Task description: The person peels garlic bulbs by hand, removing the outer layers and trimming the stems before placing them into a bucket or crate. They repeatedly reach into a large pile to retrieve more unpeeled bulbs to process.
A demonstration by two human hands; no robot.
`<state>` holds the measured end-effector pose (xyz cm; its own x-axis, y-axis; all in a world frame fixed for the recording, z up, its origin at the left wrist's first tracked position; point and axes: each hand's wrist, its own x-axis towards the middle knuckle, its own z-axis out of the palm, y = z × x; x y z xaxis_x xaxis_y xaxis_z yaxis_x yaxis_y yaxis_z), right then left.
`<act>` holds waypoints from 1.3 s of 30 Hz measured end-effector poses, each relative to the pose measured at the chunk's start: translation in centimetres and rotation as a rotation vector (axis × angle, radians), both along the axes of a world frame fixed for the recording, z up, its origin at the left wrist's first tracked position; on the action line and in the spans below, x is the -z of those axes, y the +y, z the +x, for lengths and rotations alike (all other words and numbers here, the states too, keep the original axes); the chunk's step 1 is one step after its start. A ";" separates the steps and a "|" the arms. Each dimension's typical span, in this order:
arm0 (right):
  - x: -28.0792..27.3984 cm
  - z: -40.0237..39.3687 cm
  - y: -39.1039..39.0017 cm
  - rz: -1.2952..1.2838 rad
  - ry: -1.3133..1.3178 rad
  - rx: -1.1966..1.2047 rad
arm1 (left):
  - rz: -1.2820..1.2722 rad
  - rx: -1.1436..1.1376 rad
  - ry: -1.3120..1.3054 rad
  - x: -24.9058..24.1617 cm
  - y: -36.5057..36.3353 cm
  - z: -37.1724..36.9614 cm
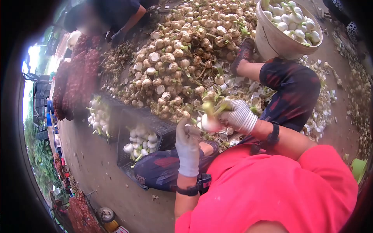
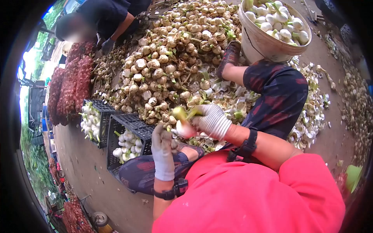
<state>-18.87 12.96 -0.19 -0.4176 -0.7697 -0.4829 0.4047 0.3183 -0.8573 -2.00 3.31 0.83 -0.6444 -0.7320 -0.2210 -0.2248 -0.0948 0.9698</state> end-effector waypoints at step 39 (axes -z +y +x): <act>21.9 -1.0 -9.2 0.607 0.549 -0.907 | 0.777 -0.240 -0.621 26.9 -7.3 -4.4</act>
<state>-19.88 3.77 -22.07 -0.1081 -0.5987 -0.7937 -0.5413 0.7051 -0.4582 -6.37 -3.97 -26.03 -0.1091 -0.3390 -0.9344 -0.5590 -0.7564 0.3397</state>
